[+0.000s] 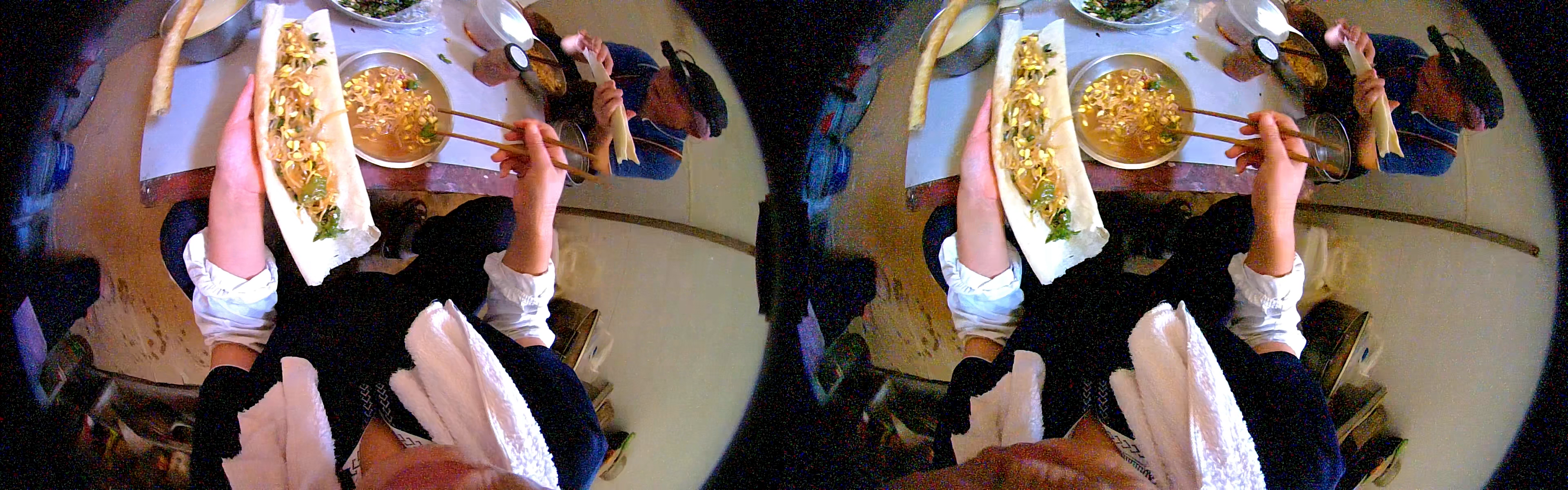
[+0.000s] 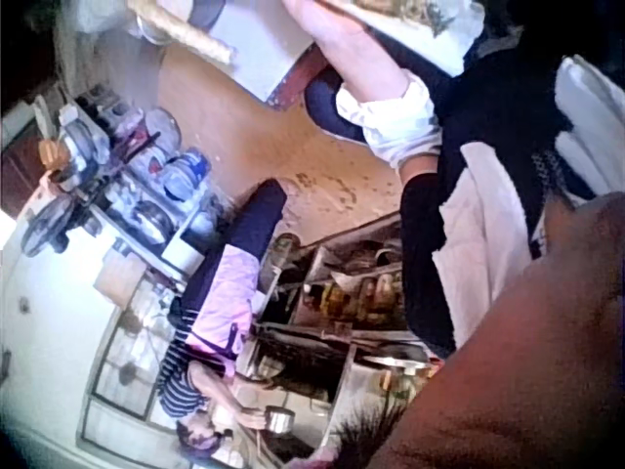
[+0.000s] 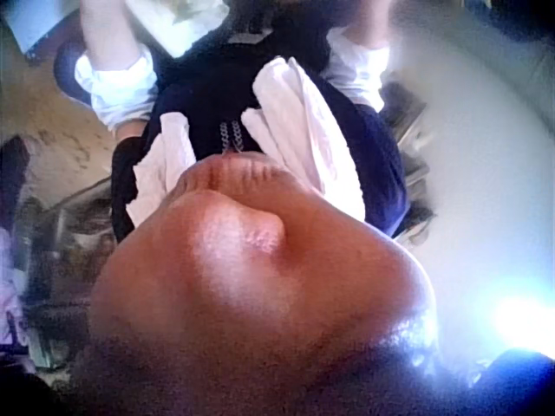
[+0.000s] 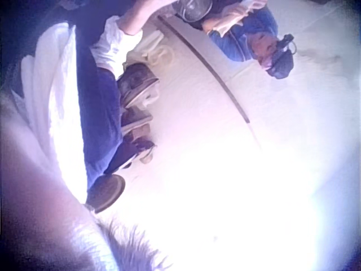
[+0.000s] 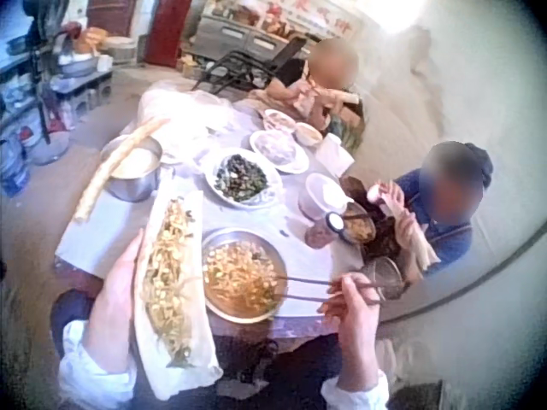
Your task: The person prepares a sandwich by placing chopped green vegetables and a yellow mixture onto a flatbread held in their left hand. Using chopsticks, they transfer the ingredients from bowls on the table, then roll the flatbread into a cylindrical shape and place it into a long bread roll.
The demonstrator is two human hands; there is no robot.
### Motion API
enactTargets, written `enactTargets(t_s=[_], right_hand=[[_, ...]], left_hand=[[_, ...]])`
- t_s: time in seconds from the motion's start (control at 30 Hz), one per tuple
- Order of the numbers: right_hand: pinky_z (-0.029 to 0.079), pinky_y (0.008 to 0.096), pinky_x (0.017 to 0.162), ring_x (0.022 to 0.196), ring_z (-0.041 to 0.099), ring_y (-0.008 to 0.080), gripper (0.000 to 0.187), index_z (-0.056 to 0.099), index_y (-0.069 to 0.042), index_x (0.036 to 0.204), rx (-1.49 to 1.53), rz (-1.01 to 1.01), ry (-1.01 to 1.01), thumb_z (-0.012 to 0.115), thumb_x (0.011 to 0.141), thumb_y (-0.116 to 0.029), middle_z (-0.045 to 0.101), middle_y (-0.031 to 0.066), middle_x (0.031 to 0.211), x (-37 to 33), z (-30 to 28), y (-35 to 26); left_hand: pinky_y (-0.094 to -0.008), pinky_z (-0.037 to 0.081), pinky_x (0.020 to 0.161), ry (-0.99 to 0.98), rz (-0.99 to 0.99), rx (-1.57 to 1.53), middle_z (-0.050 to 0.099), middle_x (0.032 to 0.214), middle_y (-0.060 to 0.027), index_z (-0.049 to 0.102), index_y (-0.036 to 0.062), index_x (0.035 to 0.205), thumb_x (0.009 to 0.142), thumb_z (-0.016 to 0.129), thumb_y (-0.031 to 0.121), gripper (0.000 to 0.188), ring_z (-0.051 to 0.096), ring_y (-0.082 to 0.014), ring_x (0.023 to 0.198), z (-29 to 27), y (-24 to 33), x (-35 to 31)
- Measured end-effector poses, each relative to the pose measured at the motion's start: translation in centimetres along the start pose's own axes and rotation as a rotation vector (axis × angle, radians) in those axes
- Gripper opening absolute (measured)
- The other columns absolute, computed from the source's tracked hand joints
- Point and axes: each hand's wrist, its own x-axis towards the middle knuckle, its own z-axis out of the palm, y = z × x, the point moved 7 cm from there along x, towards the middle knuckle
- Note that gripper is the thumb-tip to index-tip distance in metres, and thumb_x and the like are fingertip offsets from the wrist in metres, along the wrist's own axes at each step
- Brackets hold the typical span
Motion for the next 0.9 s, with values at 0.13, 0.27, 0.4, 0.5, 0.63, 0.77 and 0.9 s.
enactTargets(t_s=[0.13,0.27,0.4,0.5,0.63,0.77,0.9], right_hand=[[0.038,0.0200,0.036,0.053,0.062,0.0154,0.020,0.057,-0.002,0.102,-0.078,0.078,-0.005,0.048,0.096,-0.019,0.062,0.0110,0.090,-1.1,0.4,0.3],[0.039,0.0210,0.037,0.053,0.062,0.0161,0.022,0.056,-0.002,0.104,-0.100,0.114,-0.063,0.047,0.096,-0.021,0.062,0.0111,0.093,-1.3,1.8,1.3],[0.053,0.0292,0.047,0.054,0.063,0.0225,0.023,0.052,0.001,0.091,0.073,0.057,0.034,0.048,0.096,-0.021,0.062,0.0151,0.081,0.7,2.4,3.1],[0.055,0.0314,0.048,0.054,0.064,0.0237,0.024,0.051,0.002,0.089,0.134,0.003,0.041,0.047,0.096,-0.020,0.061,0.0166,0.078,2.2,3.4,3.7],[0.055,0.0312,0.049,0.056,0.064,0.0241,0.025,0.052,0.003,0.090,0.203,-0.073,-0.013,0.049,0.096,-0.021,0.061,0.0159,0.073,2.1,5.7,2.4],[0.054,0.0301,0.049,0.057,0.064,0.0215,0.023,0.057,0.001,0.093,0.105,-0.119,-0.006,0.052,0.095,-0.021,0.063,0.0137,0.075,1.4,5.8,0.9],[0.048,0.0266,0.046,0.054,0.062,0.0183,0.022,0.058,0.000,0.093,0.049,-0.081,0.036,0.052,0.095,-0.021,0.062,0.0103,0.076,1.2,2.4,0.7]], left_hand=[[-0.0429,0.047,0.096,0.155,0.068,0.114,0.058,0.123,-0.0144,0.048,0.0039,0.130,0.099,0.038,0.038,0.048,0.059,-0.0272,0.109,-1.0,0.6,-0.1],[-0.0441,0.045,0.098,0.074,0.022,0.093,0.054,0.128,-0.0146,0.045,0.0045,0.133,0.099,0.037,0.039,0.049,0.056,-0.0284,0.113,-0.5,0.3,-0.3],[-0.0449,0.045,0.098,-0.002,-0.016,0.037,0.053,0.129,-0.0146,0.044,0.0048,0.134,0.099,0.037,0.040,0.050,0.055,-0.0288,0.114,-0.3,0.1,-0.2],[-0.0450,0.044,0.099,-0.037,-0.032,0.019,0.053,0.130,-0.0146,0.044,0.0050,0.134,0.099,0.036,0.040,0.050,0.055,-0.0287,0.115,-0.4,0.2,0.0],[-0.0446,0.043,0.099,-0.046,-0.034,0.005,0.053,0.130,-0.0144,0.043,0.0048,0.135,0.099,0.036,0.040,0.051,0.055,-0.0286,0.115,-0.3,0.0,0.1],[-0.0446,0.044,0.099,0.003,-0.011,0.051,0.053,0.130,-0.0140,0.043,0.0049,0.135,0.099,0.037,0.041,0.051,0.055,-0.0286,0.114,-0.9,0.3,-0.2],[-0.0446,0.044,0.099,0.046,-0.001,0.073,0.054,0.129,-0.0131,0.044,0.0053,0.134,0.098,0.039,0.041,0.051,0.055,-0.0279,0.114,-1.2,0.5,-0.2]])
